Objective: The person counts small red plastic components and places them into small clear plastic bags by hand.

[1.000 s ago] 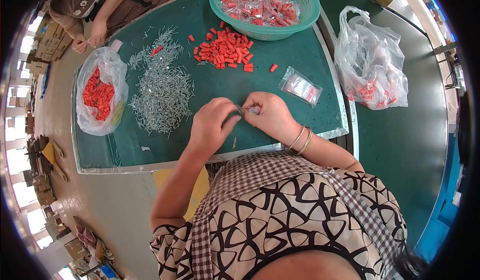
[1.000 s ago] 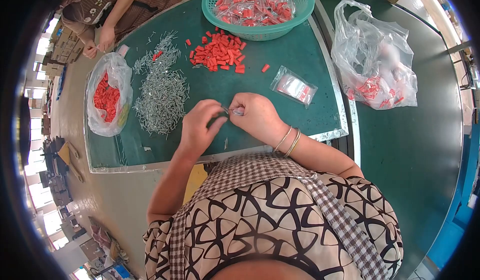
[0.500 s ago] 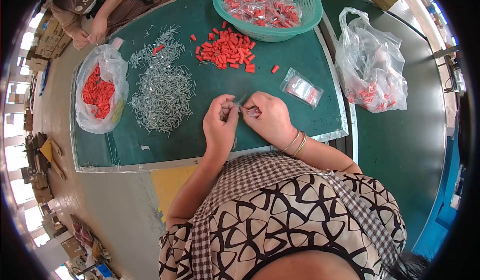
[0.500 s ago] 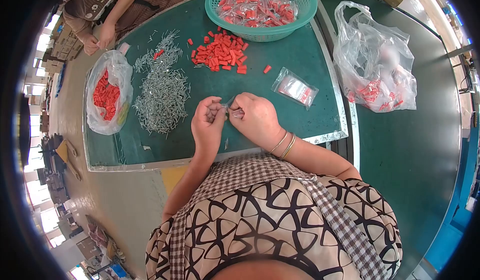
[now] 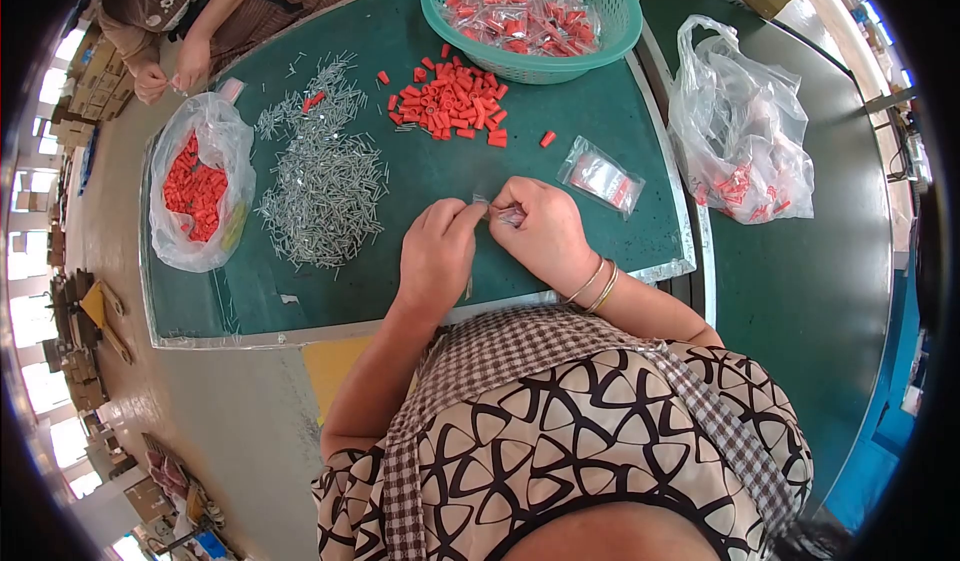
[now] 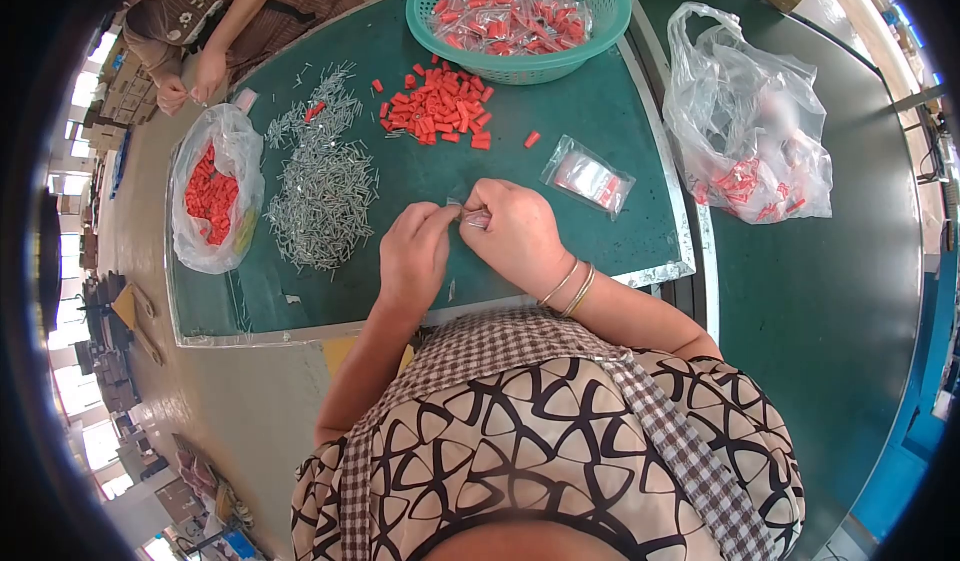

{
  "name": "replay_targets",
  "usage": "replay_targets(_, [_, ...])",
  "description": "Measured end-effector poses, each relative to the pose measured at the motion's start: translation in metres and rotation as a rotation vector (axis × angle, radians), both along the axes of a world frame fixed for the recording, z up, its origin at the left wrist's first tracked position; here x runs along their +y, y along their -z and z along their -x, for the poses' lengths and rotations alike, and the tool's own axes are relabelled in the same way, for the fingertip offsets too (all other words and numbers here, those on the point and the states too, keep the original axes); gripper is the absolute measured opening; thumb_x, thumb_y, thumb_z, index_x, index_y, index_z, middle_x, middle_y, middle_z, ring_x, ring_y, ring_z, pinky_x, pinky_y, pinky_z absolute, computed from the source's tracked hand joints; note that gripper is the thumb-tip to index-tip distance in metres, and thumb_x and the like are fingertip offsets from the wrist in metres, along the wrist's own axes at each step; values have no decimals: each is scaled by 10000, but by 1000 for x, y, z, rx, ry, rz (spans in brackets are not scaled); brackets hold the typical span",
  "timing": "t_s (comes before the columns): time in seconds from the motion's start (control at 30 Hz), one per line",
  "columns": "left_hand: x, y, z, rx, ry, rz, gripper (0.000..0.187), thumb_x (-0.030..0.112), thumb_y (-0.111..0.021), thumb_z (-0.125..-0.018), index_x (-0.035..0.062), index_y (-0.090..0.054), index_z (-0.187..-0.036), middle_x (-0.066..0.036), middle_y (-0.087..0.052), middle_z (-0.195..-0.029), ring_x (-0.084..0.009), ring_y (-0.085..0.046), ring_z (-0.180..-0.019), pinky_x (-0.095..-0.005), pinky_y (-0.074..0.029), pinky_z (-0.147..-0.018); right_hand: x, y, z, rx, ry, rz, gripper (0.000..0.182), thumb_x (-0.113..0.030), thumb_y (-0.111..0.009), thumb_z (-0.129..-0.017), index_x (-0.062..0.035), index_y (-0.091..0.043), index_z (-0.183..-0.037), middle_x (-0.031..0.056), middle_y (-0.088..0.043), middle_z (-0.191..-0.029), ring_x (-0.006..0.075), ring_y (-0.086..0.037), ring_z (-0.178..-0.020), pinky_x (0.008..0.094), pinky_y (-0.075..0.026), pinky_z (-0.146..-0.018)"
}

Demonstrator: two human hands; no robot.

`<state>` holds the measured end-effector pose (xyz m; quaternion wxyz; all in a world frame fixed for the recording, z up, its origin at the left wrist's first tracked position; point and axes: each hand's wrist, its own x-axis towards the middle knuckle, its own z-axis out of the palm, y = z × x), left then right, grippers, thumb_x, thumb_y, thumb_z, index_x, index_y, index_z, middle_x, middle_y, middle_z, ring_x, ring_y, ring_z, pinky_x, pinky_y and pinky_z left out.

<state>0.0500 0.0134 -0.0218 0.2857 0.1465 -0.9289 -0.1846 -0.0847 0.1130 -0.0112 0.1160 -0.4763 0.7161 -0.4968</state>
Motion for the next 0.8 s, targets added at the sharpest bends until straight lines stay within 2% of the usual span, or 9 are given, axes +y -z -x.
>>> replay_targets(0.23, [-13,-15,-4,-215,77,214,288,44,-675,-731,78,-671,-1017,-82,-542,-925,-258,-577,-785,-382,-495,-675,0,-3,-1,76,-78,-105,93,-77,-650,-720,-30,-577,-752,143,-614,-739,352,-615,-685,430,-497,-605])
replay_targets(0.33, [-19,-24,0,-307,133,273,278,72,-660,-746,94,-675,-1023,-84,-550,-999,-246,-572,-819,-370,-494,-696,0,-3,1,130,-136,-140,87,-87,-640,-726,-32,-583,-760,140,-608,-733,351,-613,-689,432,-496,-614])
replay_targets(0.43, [-23,-33,5,-256,187,333,252,82,-642,-757,98,-674,-1006,-92,-560,-1081,-243,-575,-847,-365,-489,-719,1,-1,8,163,-169,-139,79,-83,-626,-724,-33,-583,-767,141,-613,-745,355,-614,-700,436,-497,-627])
replay_targets(0.53, [-28,-41,5,-389,283,363,246,95,-642,-761,100,-671,-1006,-103,-569,-1125,-241,-578,-830,-363,-482,-727,4,-3,13,112,-261,-218,108,-92,-667,-735,-38,-581,-772,126,-613,-764,330,-622,-702,413,-505,-627])
replay_targets(0.63, [-29,-38,3,-435,256,268,226,75,-686,-760,95,-675,-985,-111,-570,-1149,-233,-584,-800,-351,-487,-729,6,-5,15,-27,-218,-62,200,-141,-757,-728,-43,-635,-853,92,-645,-826,275,-624,-684,377,-514,-629])
replay_targets(0.73, [-24,-36,4,-200,183,-122,198,54,-726,-766,78,-678,-956,-100,-571,-1144,-204,-585,-775,-324,-491,-738,8,-9,19,-149,-219,-38,341,-187,-817,-705,-59,-677,-987,62,-673,-894,210,-627,-694,331,-514,-637])
replay_targets(0.8, [-16,-31,3,-91,136,-245,206,59,-738,-767,81,-674,-962,-85,-576,-1100,-189,-580,-769,-326,-497,-706,8,-5,25,-265,-289,-75,386,-194,-824,-710,-63,-691,-1048,55,-686,-923,183,-630,-711,313,-514,-648])
